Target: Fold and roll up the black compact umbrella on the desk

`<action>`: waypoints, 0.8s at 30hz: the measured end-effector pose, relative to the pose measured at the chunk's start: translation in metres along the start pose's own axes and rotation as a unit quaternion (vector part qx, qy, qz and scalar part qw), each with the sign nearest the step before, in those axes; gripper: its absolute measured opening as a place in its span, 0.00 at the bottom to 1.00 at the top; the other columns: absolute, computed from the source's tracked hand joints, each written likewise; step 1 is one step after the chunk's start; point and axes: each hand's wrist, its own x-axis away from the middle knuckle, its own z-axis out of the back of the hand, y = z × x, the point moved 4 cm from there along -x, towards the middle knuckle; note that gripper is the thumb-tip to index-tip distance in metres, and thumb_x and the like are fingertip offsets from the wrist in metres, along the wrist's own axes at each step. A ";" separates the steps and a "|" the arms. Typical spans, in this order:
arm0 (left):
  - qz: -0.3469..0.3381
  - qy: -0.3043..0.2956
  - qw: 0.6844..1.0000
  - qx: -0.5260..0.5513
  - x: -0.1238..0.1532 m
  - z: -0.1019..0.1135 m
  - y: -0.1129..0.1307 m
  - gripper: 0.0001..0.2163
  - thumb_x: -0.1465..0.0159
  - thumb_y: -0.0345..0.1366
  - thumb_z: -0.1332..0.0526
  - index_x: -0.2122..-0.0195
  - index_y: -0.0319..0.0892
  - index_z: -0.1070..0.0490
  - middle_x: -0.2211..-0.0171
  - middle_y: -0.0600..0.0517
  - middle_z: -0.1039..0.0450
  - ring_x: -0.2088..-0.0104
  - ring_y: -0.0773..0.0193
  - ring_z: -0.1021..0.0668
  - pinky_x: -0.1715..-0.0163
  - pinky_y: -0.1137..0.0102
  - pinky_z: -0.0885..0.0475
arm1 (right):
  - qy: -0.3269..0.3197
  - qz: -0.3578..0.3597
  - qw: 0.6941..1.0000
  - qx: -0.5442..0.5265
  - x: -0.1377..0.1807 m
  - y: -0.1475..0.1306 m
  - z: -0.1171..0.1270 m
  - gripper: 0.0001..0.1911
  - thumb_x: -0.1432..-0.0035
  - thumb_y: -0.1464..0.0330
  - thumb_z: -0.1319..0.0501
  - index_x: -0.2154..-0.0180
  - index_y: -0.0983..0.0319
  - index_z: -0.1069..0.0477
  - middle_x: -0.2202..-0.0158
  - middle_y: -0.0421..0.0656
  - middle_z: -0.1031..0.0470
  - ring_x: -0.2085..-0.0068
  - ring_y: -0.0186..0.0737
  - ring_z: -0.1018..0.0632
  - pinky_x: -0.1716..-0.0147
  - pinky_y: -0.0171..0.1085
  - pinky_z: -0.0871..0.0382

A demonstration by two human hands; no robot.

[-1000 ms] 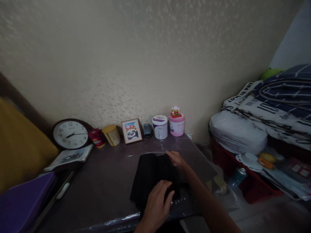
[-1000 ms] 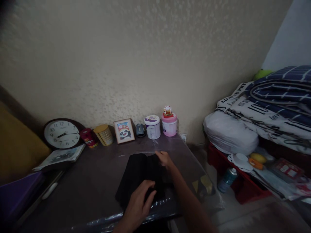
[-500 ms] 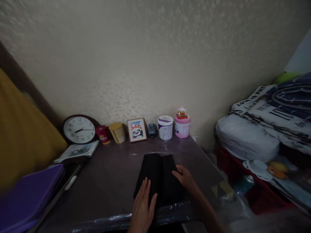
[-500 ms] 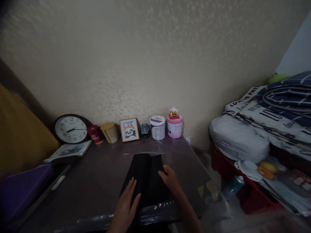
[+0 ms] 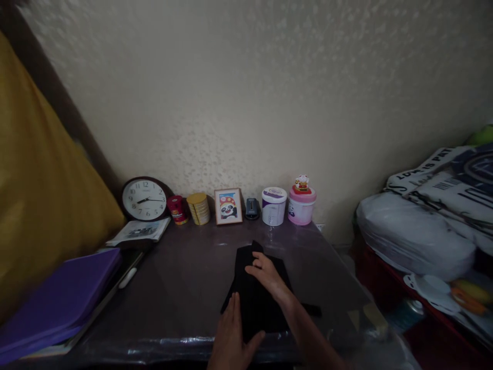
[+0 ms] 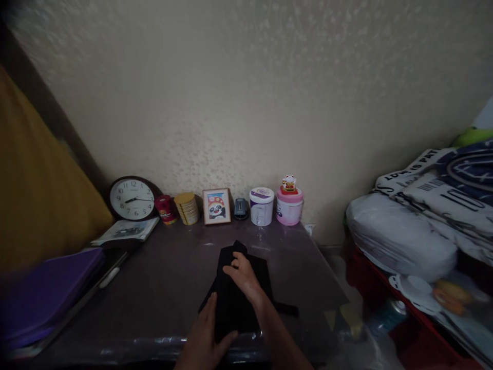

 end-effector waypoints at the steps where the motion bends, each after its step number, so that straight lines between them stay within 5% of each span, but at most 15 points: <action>1: 0.004 -0.008 1.000 -0.005 0.000 0.002 0.002 0.39 0.46 0.45 0.44 0.39 0.25 0.57 0.38 0.35 0.52 0.39 0.52 0.46 0.42 0.59 0.43 | -0.005 0.001 1.000 0.010 -0.004 0.001 -0.007 0.26 0.54 0.69 0.40 0.50 0.65 0.38 0.74 0.36 0.33 0.73 0.32 0.30 0.73 0.31 0.37; 7: 0.043 -0.040 0.995 -0.075 0.000 0.013 0.014 0.29 0.49 0.40 0.42 0.48 0.28 0.38 0.39 0.34 0.49 0.40 0.49 0.41 0.42 0.59 0.44 | -0.019 0.006 0.994 0.103 -0.015 0.005 -0.036 0.27 0.56 0.72 0.40 0.50 0.63 0.37 0.75 0.35 0.31 0.72 0.33 0.29 0.71 0.31 0.38; 10: 0.036 -0.033 0.994 -0.096 0.000 0.012 0.014 0.25 0.47 0.40 0.43 0.51 0.28 0.35 0.44 0.33 0.39 0.42 0.47 0.38 0.44 0.55 0.44 | -0.026 0.009 0.986 0.164 -0.016 0.005 -0.041 0.26 0.56 0.71 0.40 0.51 0.61 0.36 0.72 0.37 0.28 0.68 0.36 0.27 0.69 0.32 0.38; 16: -0.010 0.061 0.995 -0.084 0.007 -0.006 -0.006 0.25 0.43 0.42 0.47 0.49 0.29 0.39 0.49 0.33 0.35 0.47 0.49 0.32 0.50 0.56 0.36 | -0.029 0.006 0.963 0.267 -0.011 0.004 -0.042 0.25 0.55 0.69 0.40 0.52 0.63 0.36 0.66 0.42 0.25 0.63 0.39 0.25 0.67 0.33 0.39; 20: 0.018 0.159 0.985 -0.071 0.019 0.002 -0.008 0.23 0.42 0.41 0.47 0.48 0.33 0.39 0.48 0.37 0.36 0.48 0.50 0.32 0.52 0.58 0.35 | -0.030 0.006 0.953 0.302 -0.008 -0.001 -0.043 0.23 0.54 0.69 0.41 0.53 0.63 0.36 0.65 0.42 0.25 0.62 0.40 0.25 0.68 0.34 0.39; 24: 0.048 0.091 0.990 -0.092 0.022 0.013 0.007 0.24 0.45 0.36 0.44 0.45 0.46 0.39 0.50 0.42 0.37 0.50 0.50 0.31 0.55 0.58 0.35 | -0.030 0.012 0.948 0.316 -0.007 -0.003 -0.045 0.22 0.52 0.69 0.41 0.52 0.63 0.37 0.65 0.43 0.24 0.62 0.41 0.25 0.67 0.34 0.39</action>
